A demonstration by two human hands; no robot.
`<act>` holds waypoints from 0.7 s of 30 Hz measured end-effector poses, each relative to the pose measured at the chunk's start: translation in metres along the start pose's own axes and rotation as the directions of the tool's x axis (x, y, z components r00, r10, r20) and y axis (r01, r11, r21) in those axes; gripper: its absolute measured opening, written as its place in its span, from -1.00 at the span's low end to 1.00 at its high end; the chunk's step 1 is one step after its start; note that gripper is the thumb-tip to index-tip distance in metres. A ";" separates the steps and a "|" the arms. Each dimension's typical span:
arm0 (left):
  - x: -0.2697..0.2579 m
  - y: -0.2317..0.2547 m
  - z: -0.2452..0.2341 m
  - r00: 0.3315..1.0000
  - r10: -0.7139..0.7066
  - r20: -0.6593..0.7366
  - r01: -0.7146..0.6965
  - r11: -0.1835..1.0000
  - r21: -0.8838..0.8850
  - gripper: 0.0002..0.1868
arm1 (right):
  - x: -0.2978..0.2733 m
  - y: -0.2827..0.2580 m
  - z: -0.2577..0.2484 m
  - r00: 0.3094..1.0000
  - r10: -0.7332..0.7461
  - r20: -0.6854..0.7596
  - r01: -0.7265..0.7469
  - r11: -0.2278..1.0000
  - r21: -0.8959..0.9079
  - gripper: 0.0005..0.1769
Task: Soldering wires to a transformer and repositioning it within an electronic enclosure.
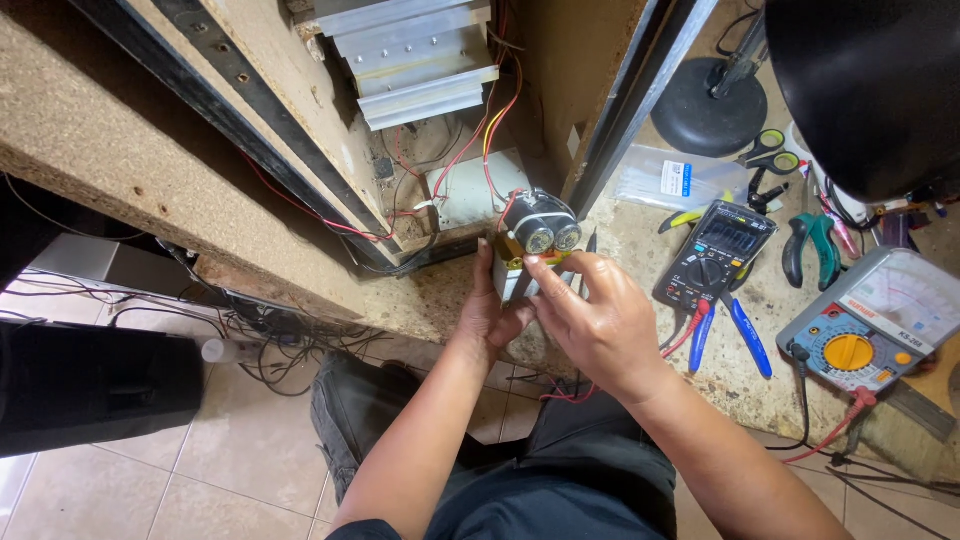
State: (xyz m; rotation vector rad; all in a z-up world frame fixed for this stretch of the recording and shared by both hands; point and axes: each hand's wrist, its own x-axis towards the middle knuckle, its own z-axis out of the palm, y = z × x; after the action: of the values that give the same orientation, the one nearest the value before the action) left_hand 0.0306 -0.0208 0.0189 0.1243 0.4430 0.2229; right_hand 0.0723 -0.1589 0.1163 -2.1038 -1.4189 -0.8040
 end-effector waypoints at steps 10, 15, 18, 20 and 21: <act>0.011 0.000 -0.013 0.993 -0.026 0.112 0.021 0.998 0.052 -0.32 | -0.014 0.004 0.002 0.993 0.112 -0.027 -0.110 0.992 0.068 -0.58; 0.002 0.003 -0.001 0.992 -0.030 0.125 0.020 0.996 0.084 -0.32 | -0.016 0.005 0.004 0.989 0.146 -0.031 -0.143 0.985 0.096 -0.56; 0.005 0.001 -0.002 0.993 -0.012 0.117 0.004 0.998 0.067 -0.34 | -0.012 0.003 0.003 0.987 0.158 -0.043 -0.151 0.981 0.125 -0.51; 0.001 0.002 0.001 0.993 0.000 0.114 -0.005 0.999 0.042 -0.34 | -0.010 0.001 0.004 0.987 0.153 -0.053 -0.146 0.981 0.125 -0.49; -0.002 0.003 0.006 0.994 0.001 0.110 -0.003 1.000 0.019 -0.36 | -0.010 0.000 0.005 0.986 0.157 -0.062 -0.147 0.978 0.149 -0.46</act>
State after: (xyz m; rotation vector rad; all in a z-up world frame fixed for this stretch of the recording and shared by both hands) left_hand 0.0306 -0.0189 0.0252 0.1554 0.3359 0.2126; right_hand 0.0705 -0.1624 0.1056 -2.0237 -1.2230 -0.6900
